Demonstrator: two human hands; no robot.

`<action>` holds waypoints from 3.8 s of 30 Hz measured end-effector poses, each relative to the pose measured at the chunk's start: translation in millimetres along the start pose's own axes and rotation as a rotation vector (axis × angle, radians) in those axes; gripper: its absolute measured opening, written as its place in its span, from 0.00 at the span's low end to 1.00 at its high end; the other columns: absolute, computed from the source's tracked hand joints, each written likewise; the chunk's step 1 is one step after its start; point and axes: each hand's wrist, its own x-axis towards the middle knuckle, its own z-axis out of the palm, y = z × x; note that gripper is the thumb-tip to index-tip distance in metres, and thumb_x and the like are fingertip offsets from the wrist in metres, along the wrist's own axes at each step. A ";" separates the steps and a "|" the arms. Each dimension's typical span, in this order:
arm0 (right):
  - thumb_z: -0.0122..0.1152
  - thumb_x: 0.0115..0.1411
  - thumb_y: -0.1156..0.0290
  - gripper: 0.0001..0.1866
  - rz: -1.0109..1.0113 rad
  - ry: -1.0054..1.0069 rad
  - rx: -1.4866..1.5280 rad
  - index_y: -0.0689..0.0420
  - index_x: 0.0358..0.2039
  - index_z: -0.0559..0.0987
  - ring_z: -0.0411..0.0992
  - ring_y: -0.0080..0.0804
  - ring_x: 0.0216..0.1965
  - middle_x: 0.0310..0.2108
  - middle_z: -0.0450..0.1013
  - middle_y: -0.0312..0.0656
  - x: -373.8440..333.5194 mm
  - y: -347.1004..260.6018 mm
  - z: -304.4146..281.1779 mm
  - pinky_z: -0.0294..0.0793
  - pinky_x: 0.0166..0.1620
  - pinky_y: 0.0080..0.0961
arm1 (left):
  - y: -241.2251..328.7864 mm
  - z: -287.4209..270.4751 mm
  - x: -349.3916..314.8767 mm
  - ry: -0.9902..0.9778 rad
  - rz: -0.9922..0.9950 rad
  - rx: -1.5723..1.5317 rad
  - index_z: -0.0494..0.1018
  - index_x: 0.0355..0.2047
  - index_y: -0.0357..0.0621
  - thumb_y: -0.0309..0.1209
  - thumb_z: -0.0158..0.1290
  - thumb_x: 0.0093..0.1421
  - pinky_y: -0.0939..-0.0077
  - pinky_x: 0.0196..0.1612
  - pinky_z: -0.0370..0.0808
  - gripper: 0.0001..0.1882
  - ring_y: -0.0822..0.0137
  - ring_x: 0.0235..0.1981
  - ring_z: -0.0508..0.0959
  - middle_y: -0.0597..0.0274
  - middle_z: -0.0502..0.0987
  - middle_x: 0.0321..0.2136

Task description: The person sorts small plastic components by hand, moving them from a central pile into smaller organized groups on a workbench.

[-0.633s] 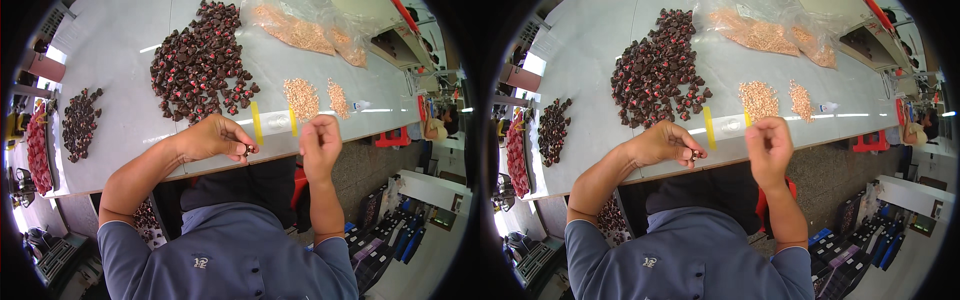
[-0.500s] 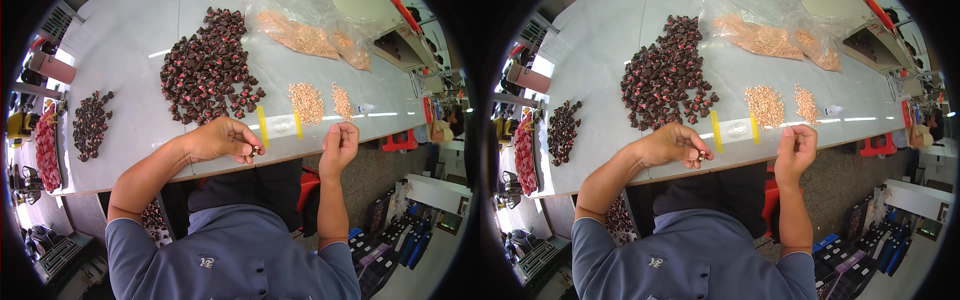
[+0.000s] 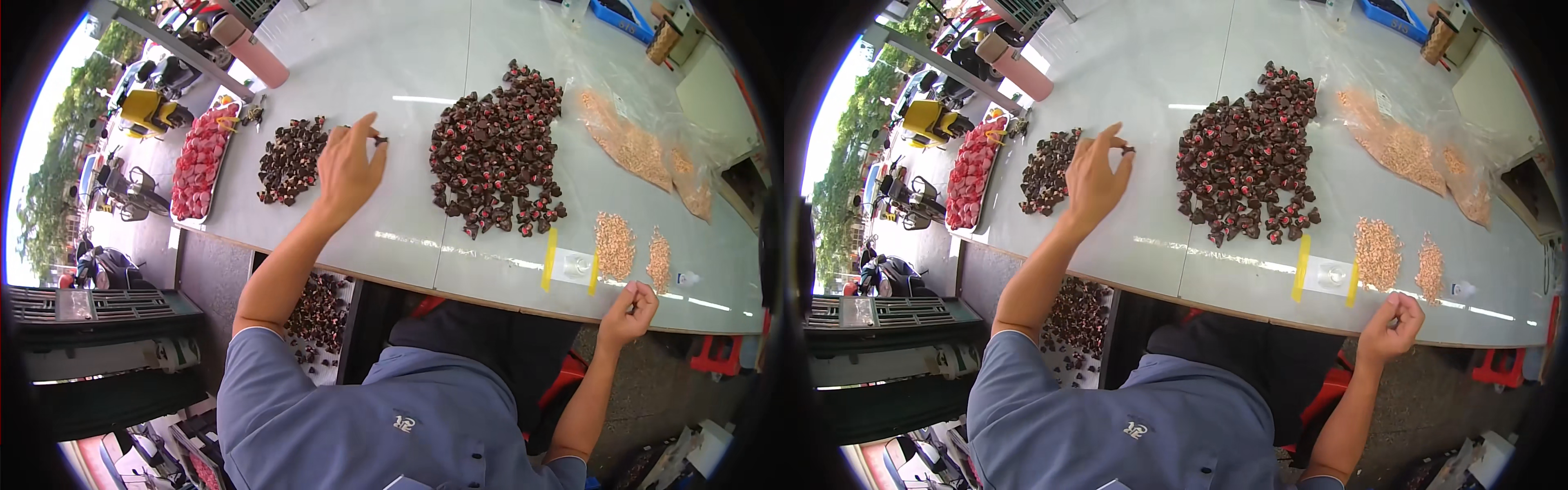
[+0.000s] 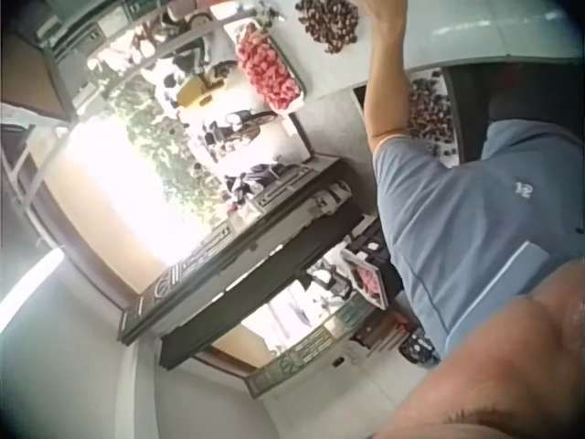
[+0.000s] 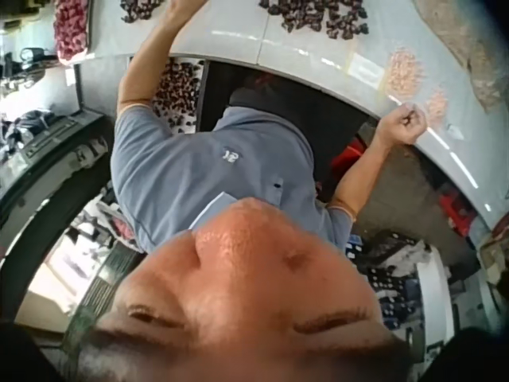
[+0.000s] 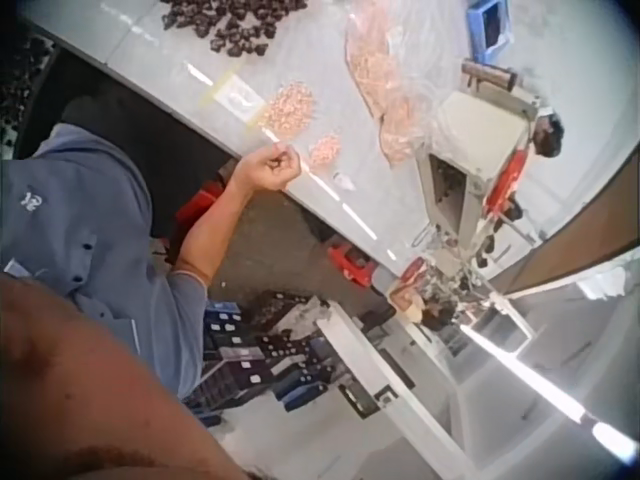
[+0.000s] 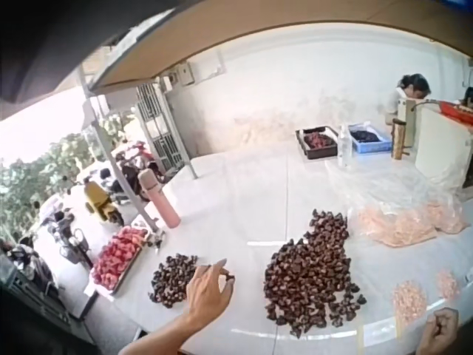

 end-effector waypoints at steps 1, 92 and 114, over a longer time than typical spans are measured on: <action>0.59 0.68 0.75 0.06 0.007 -0.013 -0.001 0.62 0.43 0.74 0.67 0.16 0.29 0.30 0.73 0.33 0.2 0.3 -0.2 0.65 0.32 0.16 | -16.8 -0.3 -1.1 -0.003 -0.015 0.083 0.71 0.55 0.44 0.30 0.61 0.57 0.62 0.42 0.75 0.25 0.58 0.40 0.77 0.64 0.83 0.38; 0.68 0.56 0.84 0.17 -0.428 -0.470 -0.183 0.68 0.47 0.77 0.82 0.41 0.32 0.33 0.81 0.48 -19.7 -141.5 49.2 0.81 0.33 0.28 | 161.2 38.6 -15.1 -1.522 -0.456 -1.546 0.80 0.41 0.33 0.32 0.64 0.62 0.77 0.40 0.82 0.13 0.69 0.35 0.84 0.57 0.83 0.34; 0.66 0.53 0.84 0.08 -0.163 -0.826 0.093 0.63 0.33 0.78 0.81 0.33 0.25 0.24 0.78 0.42 4.0 -130.2 36.1 0.80 0.29 0.24 | 160.4 33.9 -11.0 -1.629 -0.377 -1.507 0.80 0.39 0.34 0.27 0.65 0.60 0.80 0.37 0.81 0.10 0.71 0.34 0.83 0.57 0.84 0.33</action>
